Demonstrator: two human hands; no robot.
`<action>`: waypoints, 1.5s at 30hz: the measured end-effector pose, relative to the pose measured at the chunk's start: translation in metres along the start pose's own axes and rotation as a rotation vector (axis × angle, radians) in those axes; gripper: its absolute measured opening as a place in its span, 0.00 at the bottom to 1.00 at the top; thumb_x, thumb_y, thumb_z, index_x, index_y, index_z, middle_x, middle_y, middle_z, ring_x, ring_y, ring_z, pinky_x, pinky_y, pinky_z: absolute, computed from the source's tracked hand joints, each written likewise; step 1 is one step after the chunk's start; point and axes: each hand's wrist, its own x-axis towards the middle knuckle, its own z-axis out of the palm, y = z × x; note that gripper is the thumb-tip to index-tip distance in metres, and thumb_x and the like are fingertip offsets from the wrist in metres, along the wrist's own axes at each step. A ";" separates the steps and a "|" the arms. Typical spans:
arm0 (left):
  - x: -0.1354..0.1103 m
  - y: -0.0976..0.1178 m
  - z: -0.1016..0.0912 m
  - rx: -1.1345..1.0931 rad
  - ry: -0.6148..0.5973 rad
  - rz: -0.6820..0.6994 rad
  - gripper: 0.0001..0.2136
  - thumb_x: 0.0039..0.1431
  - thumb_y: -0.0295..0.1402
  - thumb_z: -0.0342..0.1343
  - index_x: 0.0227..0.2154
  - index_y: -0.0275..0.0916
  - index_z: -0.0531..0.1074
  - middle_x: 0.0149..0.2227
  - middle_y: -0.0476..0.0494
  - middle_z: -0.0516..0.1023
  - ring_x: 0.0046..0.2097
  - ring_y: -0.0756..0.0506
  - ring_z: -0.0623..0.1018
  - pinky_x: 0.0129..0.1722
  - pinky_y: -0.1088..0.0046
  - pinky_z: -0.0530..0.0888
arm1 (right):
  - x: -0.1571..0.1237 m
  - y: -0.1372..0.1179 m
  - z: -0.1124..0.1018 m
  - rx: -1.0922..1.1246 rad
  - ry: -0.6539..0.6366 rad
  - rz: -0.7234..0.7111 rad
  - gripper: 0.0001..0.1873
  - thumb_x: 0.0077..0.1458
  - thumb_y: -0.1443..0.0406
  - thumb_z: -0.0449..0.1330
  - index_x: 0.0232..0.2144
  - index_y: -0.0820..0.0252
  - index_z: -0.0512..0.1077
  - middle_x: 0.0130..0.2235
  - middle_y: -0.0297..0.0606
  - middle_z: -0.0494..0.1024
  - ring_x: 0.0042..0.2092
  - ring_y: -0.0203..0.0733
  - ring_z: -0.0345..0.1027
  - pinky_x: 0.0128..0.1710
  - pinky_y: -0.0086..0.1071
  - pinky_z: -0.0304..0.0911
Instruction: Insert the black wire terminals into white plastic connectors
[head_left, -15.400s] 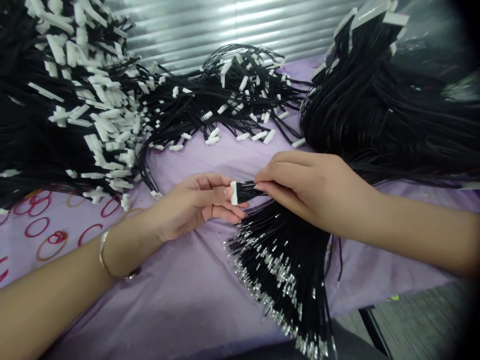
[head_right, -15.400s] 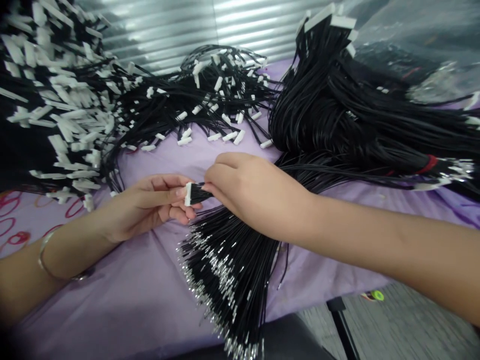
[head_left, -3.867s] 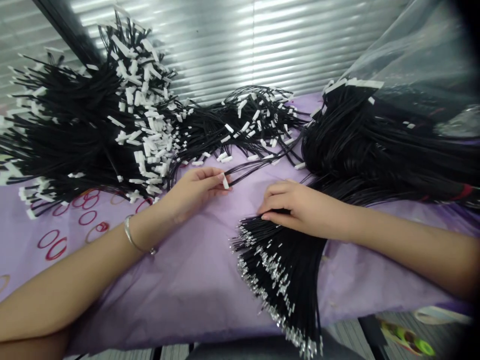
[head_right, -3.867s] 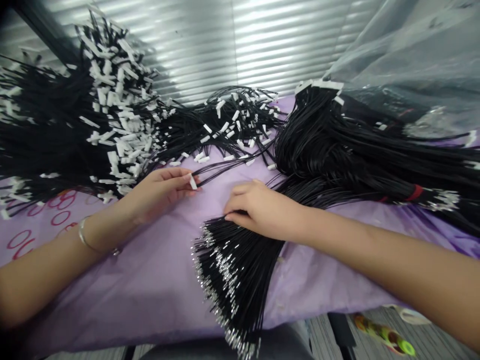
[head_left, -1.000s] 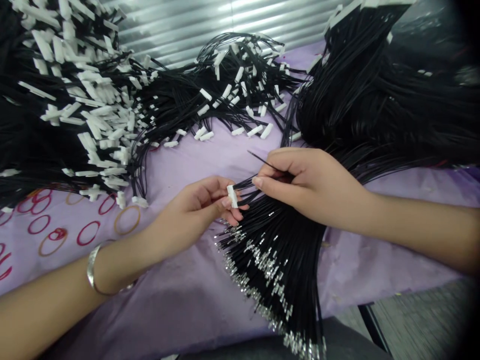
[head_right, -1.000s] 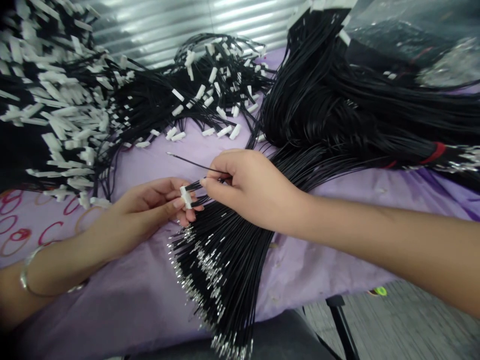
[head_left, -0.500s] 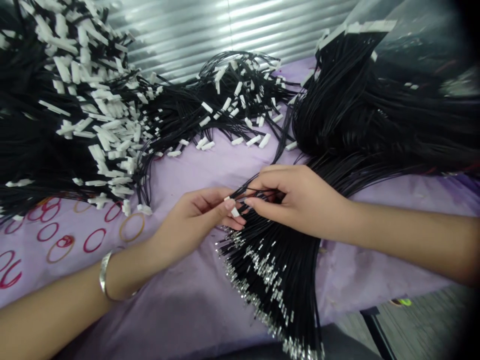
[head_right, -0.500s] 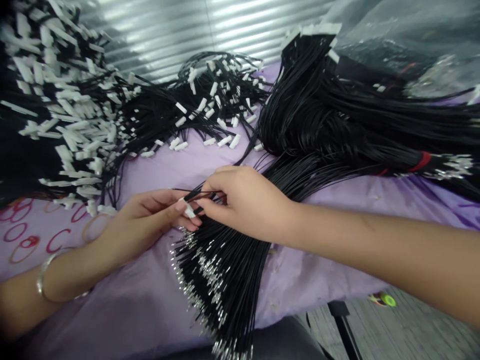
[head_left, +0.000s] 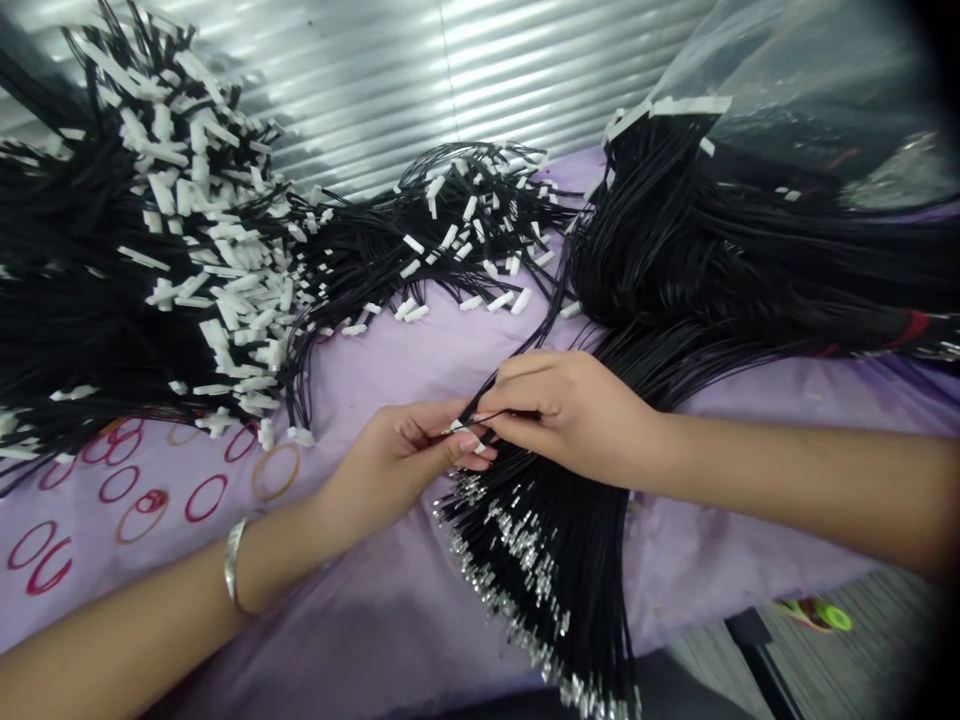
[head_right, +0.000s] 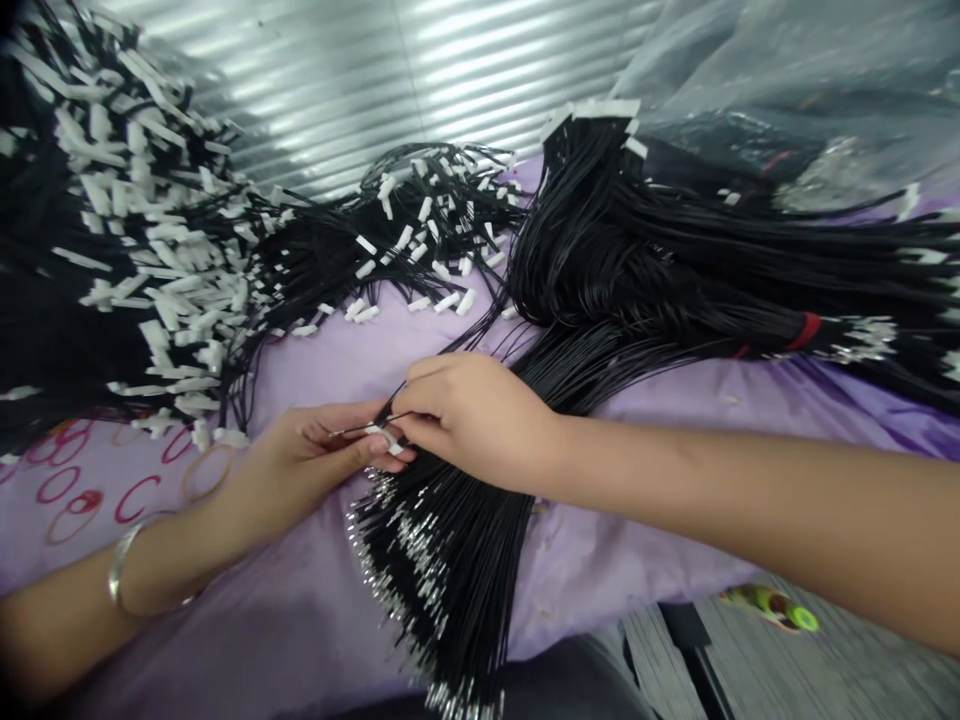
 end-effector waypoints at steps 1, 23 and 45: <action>0.000 0.000 0.000 0.001 -0.004 0.003 0.04 0.54 0.24 0.59 0.32 0.35 0.78 0.32 0.48 0.81 0.32 0.53 0.79 0.37 0.79 0.77 | 0.000 0.000 0.001 -0.014 0.000 -0.003 0.11 0.59 0.68 0.55 0.28 0.64 0.76 0.28 0.36 0.75 0.31 0.32 0.67 0.32 0.26 0.60; 0.010 -0.013 -0.011 -0.317 0.072 0.019 0.05 0.52 0.28 0.64 0.33 0.35 0.76 0.30 0.49 0.78 0.32 0.55 0.76 0.35 0.84 0.73 | 0.002 0.006 -0.023 -0.031 0.069 -0.189 0.13 0.59 0.60 0.58 0.43 0.62 0.75 0.33 0.37 0.71 0.36 0.33 0.65 0.36 0.28 0.63; 0.010 -0.014 -0.014 -0.312 -0.003 0.022 0.05 0.53 0.29 0.63 0.33 0.34 0.75 0.29 0.49 0.77 0.30 0.55 0.77 0.32 0.84 0.74 | 0.000 -0.005 -0.018 -0.126 0.100 0.114 0.05 0.50 0.73 0.59 0.27 0.59 0.73 0.26 0.32 0.71 0.27 0.31 0.61 0.26 0.27 0.57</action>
